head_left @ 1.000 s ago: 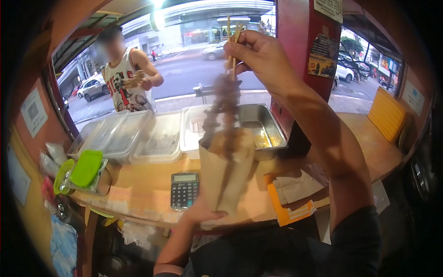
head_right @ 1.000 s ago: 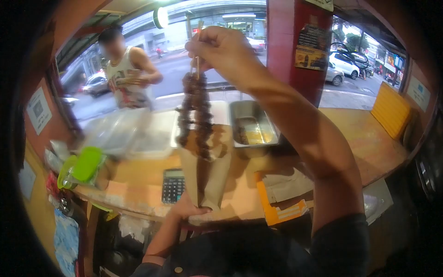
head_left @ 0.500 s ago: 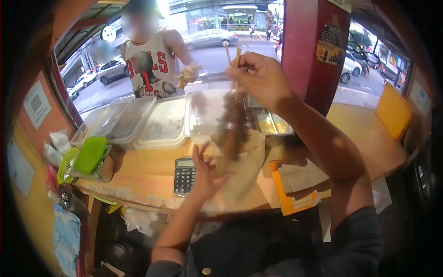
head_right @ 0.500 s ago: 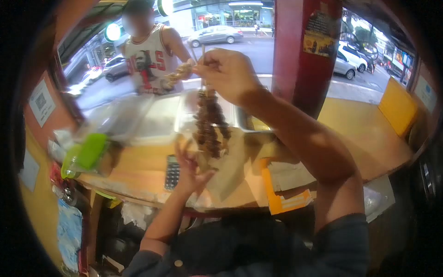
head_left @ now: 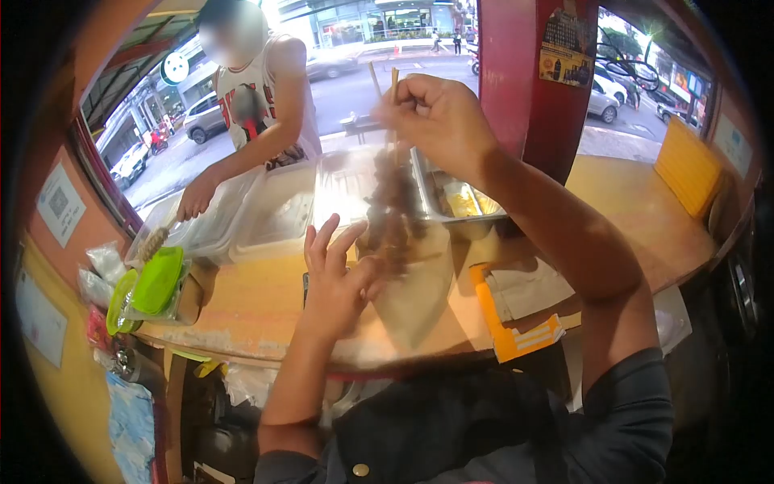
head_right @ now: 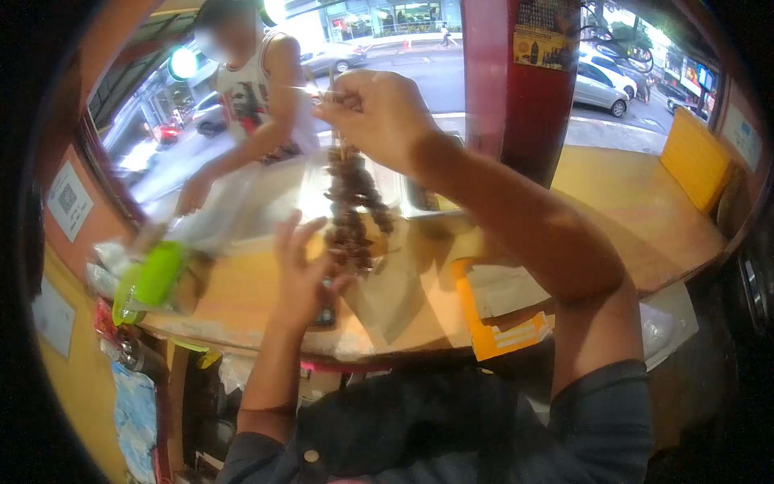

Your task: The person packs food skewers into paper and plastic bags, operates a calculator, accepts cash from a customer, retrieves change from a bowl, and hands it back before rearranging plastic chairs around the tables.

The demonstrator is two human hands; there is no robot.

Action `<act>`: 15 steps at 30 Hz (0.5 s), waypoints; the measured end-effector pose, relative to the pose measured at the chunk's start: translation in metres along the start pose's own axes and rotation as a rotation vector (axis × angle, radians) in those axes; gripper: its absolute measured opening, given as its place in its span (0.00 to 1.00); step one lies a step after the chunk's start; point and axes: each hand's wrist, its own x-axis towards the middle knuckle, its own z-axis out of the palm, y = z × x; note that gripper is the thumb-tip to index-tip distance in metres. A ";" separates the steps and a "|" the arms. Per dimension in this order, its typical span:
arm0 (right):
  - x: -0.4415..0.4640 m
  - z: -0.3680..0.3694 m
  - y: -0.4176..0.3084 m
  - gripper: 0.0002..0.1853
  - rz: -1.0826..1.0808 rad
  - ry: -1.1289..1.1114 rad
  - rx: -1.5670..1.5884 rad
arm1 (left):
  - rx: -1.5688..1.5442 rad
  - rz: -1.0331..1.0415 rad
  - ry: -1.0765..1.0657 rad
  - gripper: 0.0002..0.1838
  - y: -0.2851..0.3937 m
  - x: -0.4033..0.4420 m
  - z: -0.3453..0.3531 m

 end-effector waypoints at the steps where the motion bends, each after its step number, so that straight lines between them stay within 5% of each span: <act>1: 0.001 0.001 0.003 0.08 0.001 0.001 0.003 | 0.001 0.000 -0.002 0.11 -0.003 -0.001 0.000; 4: 0.003 0.000 0.007 0.08 -0.063 0.029 0.048 | -0.037 0.053 -0.024 0.09 -0.009 0.000 0.001; 12: 0.005 -0.009 0.008 0.08 -0.003 0.073 0.043 | -0.818 0.083 -0.069 0.07 -0.017 -0.001 0.007; 15: -0.003 -0.012 -0.002 0.08 0.093 -0.059 -0.075 | -0.711 -0.053 -0.040 0.08 -0.020 -0.003 0.012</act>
